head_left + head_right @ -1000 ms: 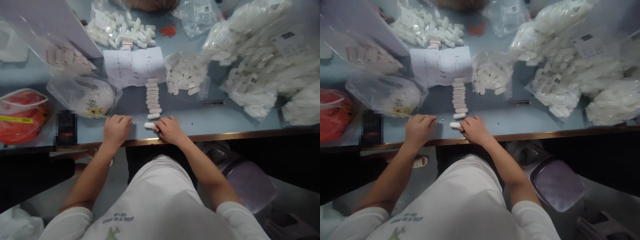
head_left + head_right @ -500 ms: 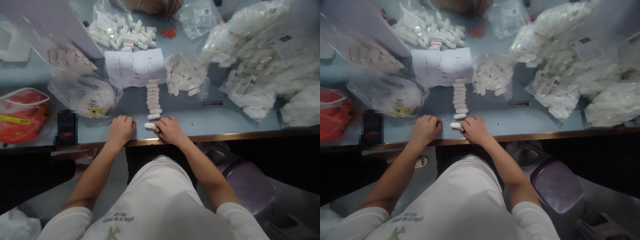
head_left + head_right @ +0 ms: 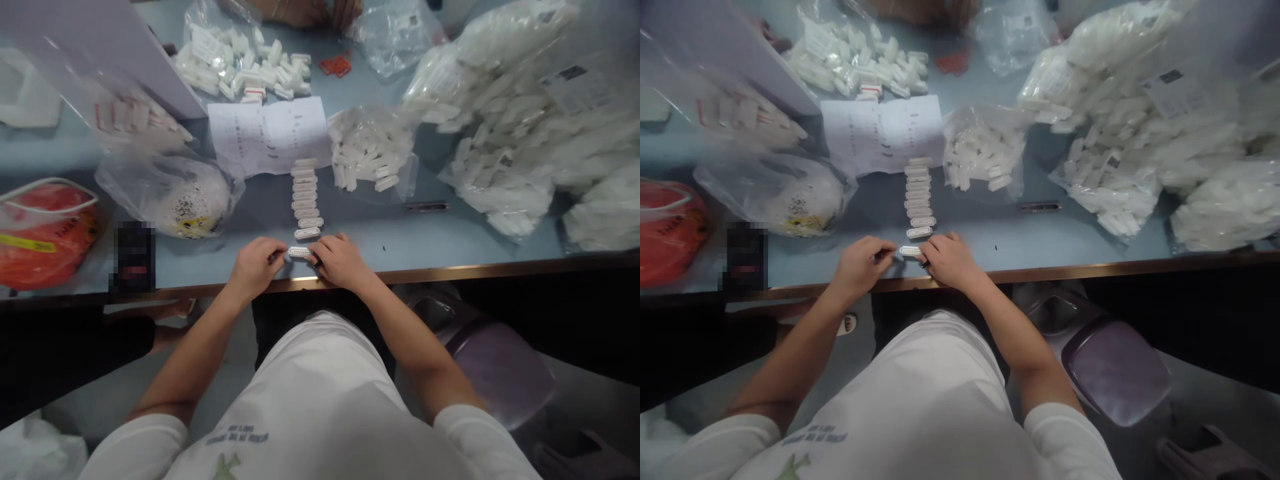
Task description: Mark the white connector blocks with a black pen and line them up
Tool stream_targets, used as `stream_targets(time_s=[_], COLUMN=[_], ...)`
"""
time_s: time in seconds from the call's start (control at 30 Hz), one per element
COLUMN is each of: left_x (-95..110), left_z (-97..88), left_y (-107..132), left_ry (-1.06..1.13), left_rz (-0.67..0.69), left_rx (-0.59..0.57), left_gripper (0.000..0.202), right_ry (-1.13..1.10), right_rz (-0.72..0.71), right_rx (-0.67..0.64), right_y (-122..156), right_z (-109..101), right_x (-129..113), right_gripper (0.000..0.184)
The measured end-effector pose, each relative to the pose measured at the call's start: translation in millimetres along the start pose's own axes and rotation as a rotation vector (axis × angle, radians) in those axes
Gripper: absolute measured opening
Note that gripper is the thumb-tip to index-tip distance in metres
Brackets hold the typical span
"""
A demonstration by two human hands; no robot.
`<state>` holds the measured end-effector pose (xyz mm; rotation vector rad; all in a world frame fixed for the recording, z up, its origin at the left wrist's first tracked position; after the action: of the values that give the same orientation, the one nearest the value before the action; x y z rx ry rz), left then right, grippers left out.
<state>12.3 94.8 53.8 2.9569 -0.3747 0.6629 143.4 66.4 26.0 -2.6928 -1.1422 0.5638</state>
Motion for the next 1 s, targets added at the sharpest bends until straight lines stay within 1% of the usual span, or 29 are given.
stream_targets(time_s=[0.07,0.2,0.3,0.43,0.57,0.7,0.83,1.0], left_x=[4,10,16,25,30,39,51,63], left_z=[0.9,1.8,4.7,13.0,19.1,16.4,11.9,11.3], left_y=[1,2,3,7,13,17,18,19], left_ry=[0.032,0.032,-0.041,-0.153,-0.253,-0.335,-0.397,-0.498], left_rz=[0.015,0.044,0.086,0.183,0.267,0.31,0.319,0.352], left_rx=[-0.017,-0.005,0.015,0.018,0.017,0.05,0.074,0.102], left_gripper=[0.016,0.022,0.026,0.03,0.029,0.031,0.031,0.031], right_ry=[0.01,0.025,0.023,-0.004,-0.014,-0.008,0.01,0.012], right_rz=[-0.012,-0.03,-0.033,-0.025,-0.027,-0.03,-0.039,-0.043], right_rx=[0.007,0.031,0.035,0.017,0.017,0.03,0.047,0.03], right_y=[0,1,1,1,1,1,1,0], right_z=[0,-1,-2,0,0,-1,-3,-4], right_x=[-1,-2,-2,-1,-1,-1,-2,-3], right_gripper=[0.027,0.029,0.029,0.028,0.029,0.029,0.029,0.029])
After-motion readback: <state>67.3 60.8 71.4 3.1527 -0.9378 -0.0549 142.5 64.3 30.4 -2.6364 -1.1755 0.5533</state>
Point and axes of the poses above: each hand's wrist, its own y-axis away from the middle knuckle, its own z-axis out of the palm, x = y × z, the point moved 10 cm from there along -y, towards the middle knuckle, and after that the axes turned 14 degrees about -z, right-handed, at the moved point
